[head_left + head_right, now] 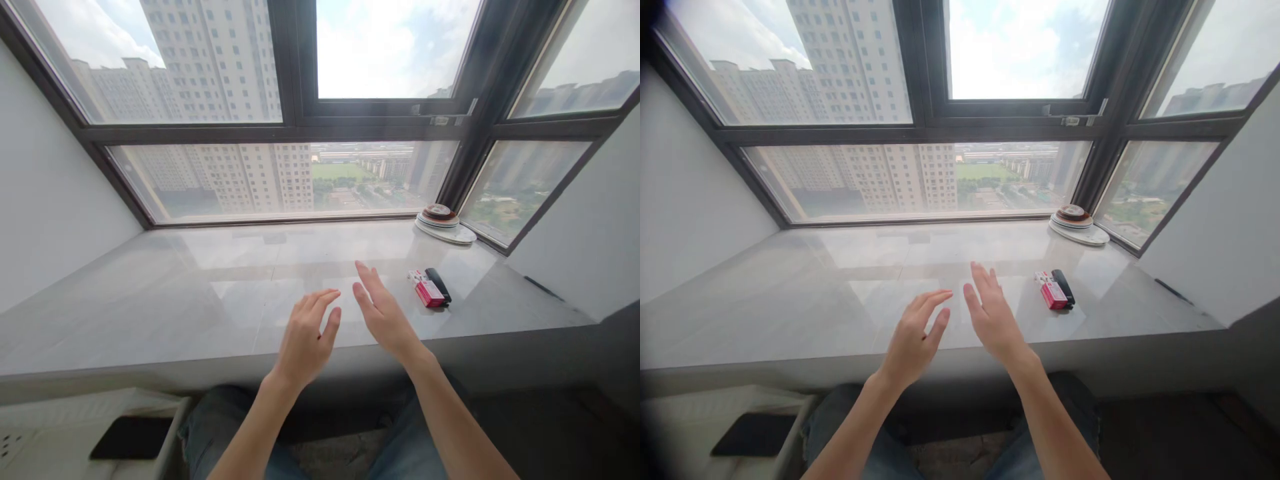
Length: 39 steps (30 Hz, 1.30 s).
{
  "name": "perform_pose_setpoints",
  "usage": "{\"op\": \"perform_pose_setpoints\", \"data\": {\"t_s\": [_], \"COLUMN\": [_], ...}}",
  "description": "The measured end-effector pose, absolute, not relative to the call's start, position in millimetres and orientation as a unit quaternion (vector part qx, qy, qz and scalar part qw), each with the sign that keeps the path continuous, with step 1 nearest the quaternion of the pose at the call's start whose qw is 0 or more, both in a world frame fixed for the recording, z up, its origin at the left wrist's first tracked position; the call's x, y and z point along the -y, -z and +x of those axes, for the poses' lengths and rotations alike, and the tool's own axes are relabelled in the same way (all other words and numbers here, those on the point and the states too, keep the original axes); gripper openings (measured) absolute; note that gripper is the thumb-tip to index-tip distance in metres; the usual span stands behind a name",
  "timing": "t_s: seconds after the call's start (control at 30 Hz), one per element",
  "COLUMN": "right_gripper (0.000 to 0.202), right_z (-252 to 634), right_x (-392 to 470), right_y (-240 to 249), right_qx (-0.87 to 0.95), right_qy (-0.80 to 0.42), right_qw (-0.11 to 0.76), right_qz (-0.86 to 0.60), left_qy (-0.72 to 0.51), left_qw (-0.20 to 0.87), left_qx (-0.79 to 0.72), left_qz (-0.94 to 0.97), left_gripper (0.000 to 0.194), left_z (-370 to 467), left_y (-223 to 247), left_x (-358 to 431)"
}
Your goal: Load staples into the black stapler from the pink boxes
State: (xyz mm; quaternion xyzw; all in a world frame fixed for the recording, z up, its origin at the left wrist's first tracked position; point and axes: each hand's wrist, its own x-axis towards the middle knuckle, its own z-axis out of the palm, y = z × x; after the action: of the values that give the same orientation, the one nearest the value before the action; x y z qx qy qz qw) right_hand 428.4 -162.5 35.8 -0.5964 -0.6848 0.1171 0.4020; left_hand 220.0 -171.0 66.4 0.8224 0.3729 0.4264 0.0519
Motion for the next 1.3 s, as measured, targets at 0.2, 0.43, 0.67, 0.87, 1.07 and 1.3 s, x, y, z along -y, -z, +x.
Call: {"op": "perform_pose_setpoints", "data": {"t_s": [0.2,0.43,0.67,0.87,1.07,1.3], "right_gripper": [0.059,0.054,0.058,0.059,0.056,0.050], "right_z": [412,484,663,639,502,359], "right_x": [141,131,131,132,108,92], "right_y": [29,15,-25,-16,6,14], "right_qx": [0.688,0.659,0.472,0.525,0.579,0.588], "right_qy": [-0.041,-0.083,-0.105,-0.211,-0.198,-0.154], "right_qw": [0.171,0.350,0.363,0.325,0.345,0.365], "right_qz": [-0.705,-0.661,-0.797,-0.757,-0.712,-0.705], "left_qy": [-0.185,-0.173,-0.191,-0.210,-0.276,-0.396], "left_qw": [0.002,-0.017,-0.001,0.026,0.104,0.210], "left_qx": [-0.543,-0.546,-0.546,-0.544,-0.533,-0.561], "left_qz": [0.819,0.820,0.816,0.812,0.793,0.696], "left_gripper": [0.057,0.059,0.058,0.058,0.055,0.057], "left_z": [222,220,221,222,218,215], "left_y": [16,40,40,38,34,21], "left_x": [113,108,108,108,108,94]}}
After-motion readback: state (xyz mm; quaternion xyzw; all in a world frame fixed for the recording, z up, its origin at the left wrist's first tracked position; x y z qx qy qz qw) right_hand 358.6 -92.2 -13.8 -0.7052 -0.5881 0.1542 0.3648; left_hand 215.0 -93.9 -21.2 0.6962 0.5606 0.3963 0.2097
